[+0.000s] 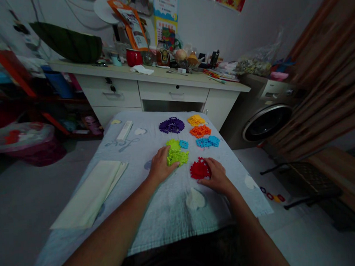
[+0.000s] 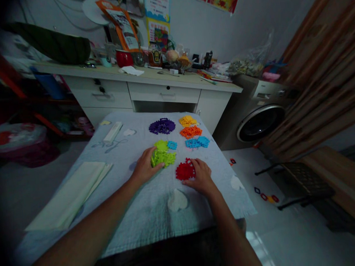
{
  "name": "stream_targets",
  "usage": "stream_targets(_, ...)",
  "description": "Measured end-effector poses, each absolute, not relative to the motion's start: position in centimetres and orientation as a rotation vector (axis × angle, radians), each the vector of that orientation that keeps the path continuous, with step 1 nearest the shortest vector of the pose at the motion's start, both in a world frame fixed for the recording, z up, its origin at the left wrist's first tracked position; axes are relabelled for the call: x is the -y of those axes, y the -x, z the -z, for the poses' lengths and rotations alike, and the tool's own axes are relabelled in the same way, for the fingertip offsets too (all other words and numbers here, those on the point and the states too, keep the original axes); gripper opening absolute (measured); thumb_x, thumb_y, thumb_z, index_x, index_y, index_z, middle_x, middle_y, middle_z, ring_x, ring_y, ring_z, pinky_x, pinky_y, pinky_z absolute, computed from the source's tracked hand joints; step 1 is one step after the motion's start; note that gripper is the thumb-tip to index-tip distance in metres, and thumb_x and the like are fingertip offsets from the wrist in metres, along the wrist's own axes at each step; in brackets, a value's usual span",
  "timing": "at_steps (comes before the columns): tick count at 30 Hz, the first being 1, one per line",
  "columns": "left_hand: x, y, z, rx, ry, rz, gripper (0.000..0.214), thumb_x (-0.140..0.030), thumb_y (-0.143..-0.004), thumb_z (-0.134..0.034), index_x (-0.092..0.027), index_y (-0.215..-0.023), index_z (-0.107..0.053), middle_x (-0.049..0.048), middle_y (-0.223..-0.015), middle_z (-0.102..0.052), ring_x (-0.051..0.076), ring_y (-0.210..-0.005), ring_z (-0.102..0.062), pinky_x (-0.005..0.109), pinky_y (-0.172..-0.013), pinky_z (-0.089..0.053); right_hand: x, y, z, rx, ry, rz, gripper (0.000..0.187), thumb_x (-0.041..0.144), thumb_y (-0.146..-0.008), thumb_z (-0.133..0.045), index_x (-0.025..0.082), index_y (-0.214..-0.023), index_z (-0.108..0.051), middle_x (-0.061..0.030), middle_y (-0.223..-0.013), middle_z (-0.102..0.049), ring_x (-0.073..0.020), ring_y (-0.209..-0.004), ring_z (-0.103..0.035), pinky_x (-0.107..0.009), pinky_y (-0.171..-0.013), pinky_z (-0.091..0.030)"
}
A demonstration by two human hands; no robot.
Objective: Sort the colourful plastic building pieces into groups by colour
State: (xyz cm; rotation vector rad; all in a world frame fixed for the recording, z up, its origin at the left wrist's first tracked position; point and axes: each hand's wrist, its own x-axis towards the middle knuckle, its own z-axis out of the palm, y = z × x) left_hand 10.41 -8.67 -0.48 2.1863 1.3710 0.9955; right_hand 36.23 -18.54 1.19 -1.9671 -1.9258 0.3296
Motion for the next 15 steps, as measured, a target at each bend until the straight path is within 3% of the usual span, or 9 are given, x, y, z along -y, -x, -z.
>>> stream_targets(4, 8.2, -9.8, 0.5, -1.324, -2.11, -1.09, 0.061, -0.042, -0.084, -0.06, -0.017, -0.137, -0.042, 0.0157, -0.136, -0.052, 0.028, -0.128, -0.05, 0.046, -0.109, -0.04, 16.2, -33.4, -1.1, 1.947, 1.821, -0.35, 0.072, 0.043, -0.068, -0.078, 0.024, -0.134, -0.055, -0.0137, -0.138, -0.05, -0.0328, -0.13, -0.045, -0.051, -0.108, -0.034)
stream_targets(8, 7.9, -9.4, 0.4, -1.342, -2.005, -1.177, 0.047, -0.039, -0.091, -0.049, -0.019, -0.133, -0.045, 0.0135, -0.132, -0.054, 0.025, -0.126, -0.051, 0.045, -0.109, -0.04, 13.7, -31.0, -1.0, 1.876, 1.785, -0.414, 0.072, 0.042, -0.068, -0.079, 0.022, -0.132, -0.056, -0.0146, -0.143, -0.042, -0.0334, -0.135, -0.038, -0.05, -0.111, -0.032)
stream_targets(12, 7.7, -9.3, 0.2, -1.372, -1.824, -1.282, 0.056, -0.039, -0.091, -0.049, -0.021, -0.141, -0.033, 0.015, -0.138, -0.049, 0.026, -0.13, -0.049, 0.047, -0.109, -0.04, 11.0, -28.7, -1.5, 1.816, 1.669, -0.441, 0.058, 0.044, -0.075, -0.074, 0.018, -0.125, -0.059, -0.0159, -0.149, -0.033, -0.0326, -0.142, -0.028, -0.048, -0.115, -0.028)
stream_targets(15, 7.6, -9.3, 0.1, -1.37, -1.778, -1.291, 0.067, -0.04, -0.088, -0.054, -0.026, -0.146, -0.024, 0.0151, -0.144, -0.044, 0.026, -0.133, -0.046, 0.048, -0.11, -0.04, 8.7, -26.8, -1.9, 1.753, 1.547, -0.426, 0.038, 0.037, -0.088, -0.059, 0.016, -0.119, -0.06, -0.0163, -0.145, -0.037, -0.0271, -0.139, -0.035, -0.043, -0.116, -0.029)
